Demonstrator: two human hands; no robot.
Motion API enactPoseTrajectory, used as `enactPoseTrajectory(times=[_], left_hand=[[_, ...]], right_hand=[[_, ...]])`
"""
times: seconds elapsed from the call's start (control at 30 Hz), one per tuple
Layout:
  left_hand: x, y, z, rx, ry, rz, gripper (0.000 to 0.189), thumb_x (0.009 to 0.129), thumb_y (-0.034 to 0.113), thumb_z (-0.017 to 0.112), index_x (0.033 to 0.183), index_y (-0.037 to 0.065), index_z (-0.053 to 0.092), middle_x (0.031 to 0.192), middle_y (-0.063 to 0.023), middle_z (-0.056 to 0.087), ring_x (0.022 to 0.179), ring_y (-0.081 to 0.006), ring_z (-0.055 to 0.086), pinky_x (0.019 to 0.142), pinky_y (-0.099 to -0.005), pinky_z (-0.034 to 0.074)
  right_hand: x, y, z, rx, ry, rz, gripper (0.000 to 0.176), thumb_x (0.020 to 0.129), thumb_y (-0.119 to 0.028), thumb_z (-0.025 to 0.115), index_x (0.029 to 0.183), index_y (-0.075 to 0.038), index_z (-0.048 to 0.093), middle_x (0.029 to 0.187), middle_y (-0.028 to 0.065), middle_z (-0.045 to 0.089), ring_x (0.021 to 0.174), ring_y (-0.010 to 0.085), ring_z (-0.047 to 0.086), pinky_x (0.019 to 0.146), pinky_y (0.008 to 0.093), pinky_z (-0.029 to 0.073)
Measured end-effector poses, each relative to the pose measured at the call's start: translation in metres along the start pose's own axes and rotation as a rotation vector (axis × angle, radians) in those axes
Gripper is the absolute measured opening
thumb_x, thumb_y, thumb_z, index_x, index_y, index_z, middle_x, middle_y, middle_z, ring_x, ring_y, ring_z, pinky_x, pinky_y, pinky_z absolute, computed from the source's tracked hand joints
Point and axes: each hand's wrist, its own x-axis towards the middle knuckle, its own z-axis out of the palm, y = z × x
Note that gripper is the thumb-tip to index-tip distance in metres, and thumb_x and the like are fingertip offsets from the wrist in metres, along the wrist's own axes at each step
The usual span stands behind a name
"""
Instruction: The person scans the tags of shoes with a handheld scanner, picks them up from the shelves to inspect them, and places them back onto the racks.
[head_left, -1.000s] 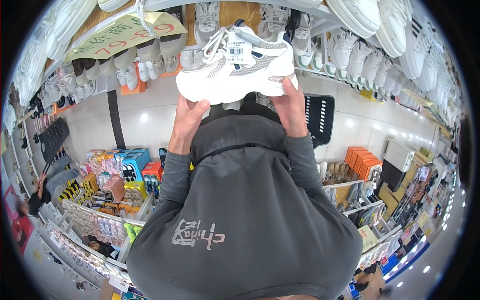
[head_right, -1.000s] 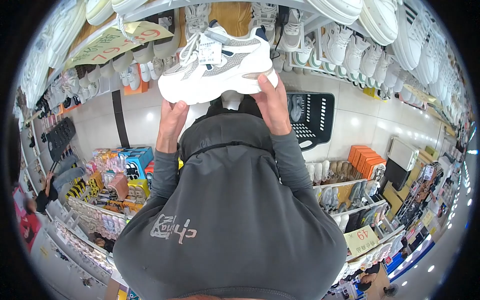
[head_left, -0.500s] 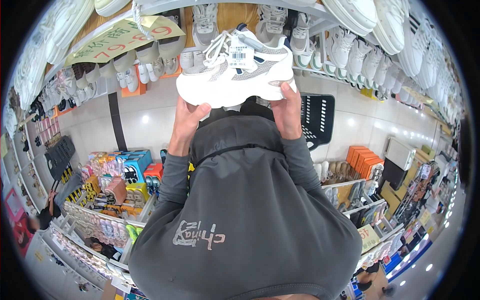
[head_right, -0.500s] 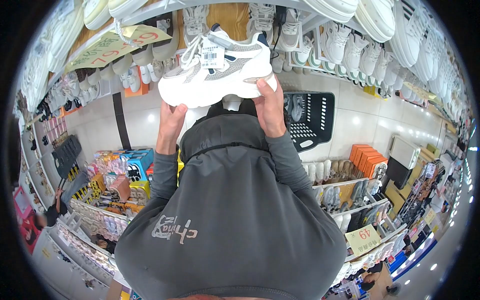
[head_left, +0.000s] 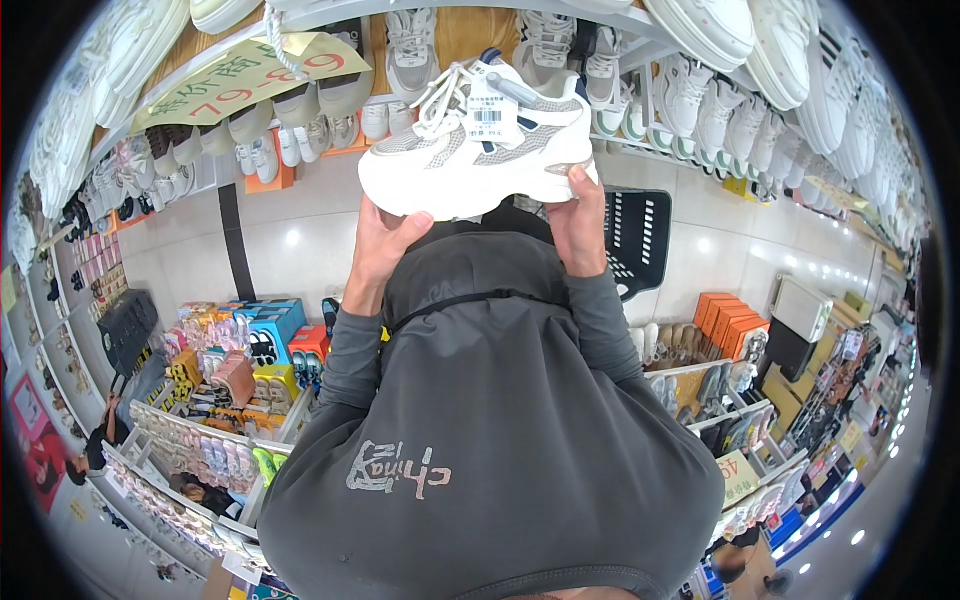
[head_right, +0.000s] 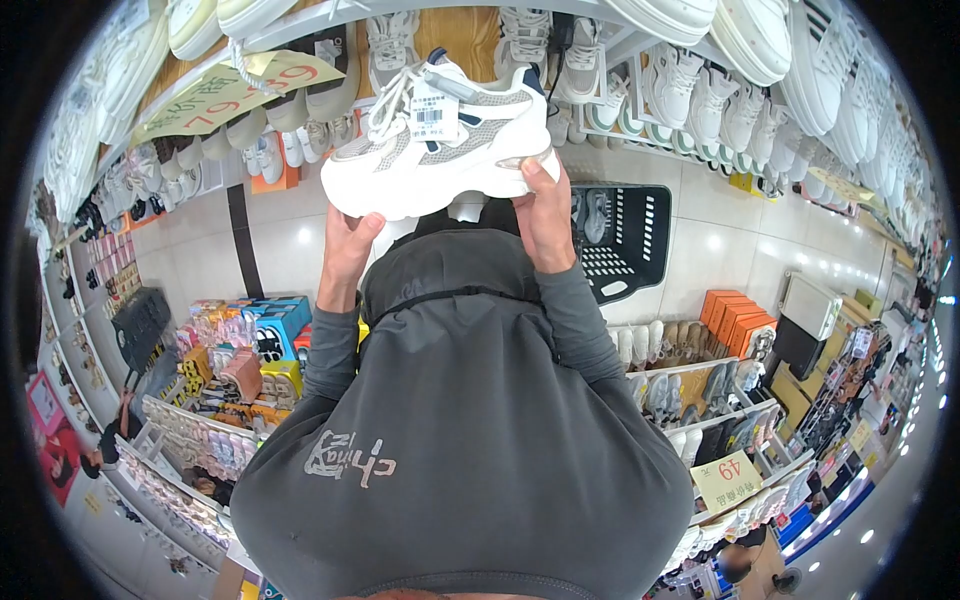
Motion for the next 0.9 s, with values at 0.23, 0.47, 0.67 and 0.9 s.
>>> enactPoseTrajectory(times=[0.23,0.47,0.67,0.9], left_hand=[[0.002,0.003,0.002,0.003,-0.032,0.011,0.097,0.077,0.020,0.088,0.151,-0.003,0.030,0.145,-0.0154,0.049,0.135,-0.0240,0.048,0.116,-0.0396,0.036],[0.002,0.002,0.002,0.018,-0.050,0.024,0.098,0.077,0.022,0.089,0.151,-0.004,0.030,0.144,-0.0155,0.049,0.134,-0.0231,0.049,0.115,-0.0389,0.037],[0.002,-0.020,-0.024,-0.096,-0.065,-0.133,0.093,0.089,0.042,0.077,0.153,-0.005,0.029,0.151,-0.0168,0.045,0.138,-0.0270,0.047,0.116,-0.0424,0.037],[0.005,-0.008,-0.039,-0.593,-0.443,-0.364,0.099,0.100,0.071,0.036,0.157,-0.009,0.021,0.161,-0.0218,0.035,0.148,-0.0332,0.038,0.120,-0.0487,0.034]], right_hand=[[0.000,0.001,-0.003,0.044,-0.007,0.027,0.060,0.096,-0.033,0.062,0.144,0.000,0.045,0.136,0.0098,0.058,0.126,0.0221,0.058,0.107,0.0390,0.047],[0.003,0.003,-0.009,0.018,-0.009,-0.014,0.062,0.096,-0.031,0.063,0.145,0.000,0.042,0.137,0.0113,0.057,0.127,0.0242,0.057,0.109,0.0419,0.046],[0.005,-0.001,-0.017,-0.012,-0.059,-0.041,0.069,0.093,-0.035,0.068,0.147,0.000,0.041,0.139,0.0117,0.056,0.127,0.0247,0.057,0.109,0.0414,0.046],[0.018,-0.005,-0.039,-0.001,-0.092,-0.064,0.071,0.096,-0.047,0.060,0.148,-0.002,0.042,0.143,0.0091,0.056,0.131,0.0241,0.055,0.112,0.0415,0.043]])
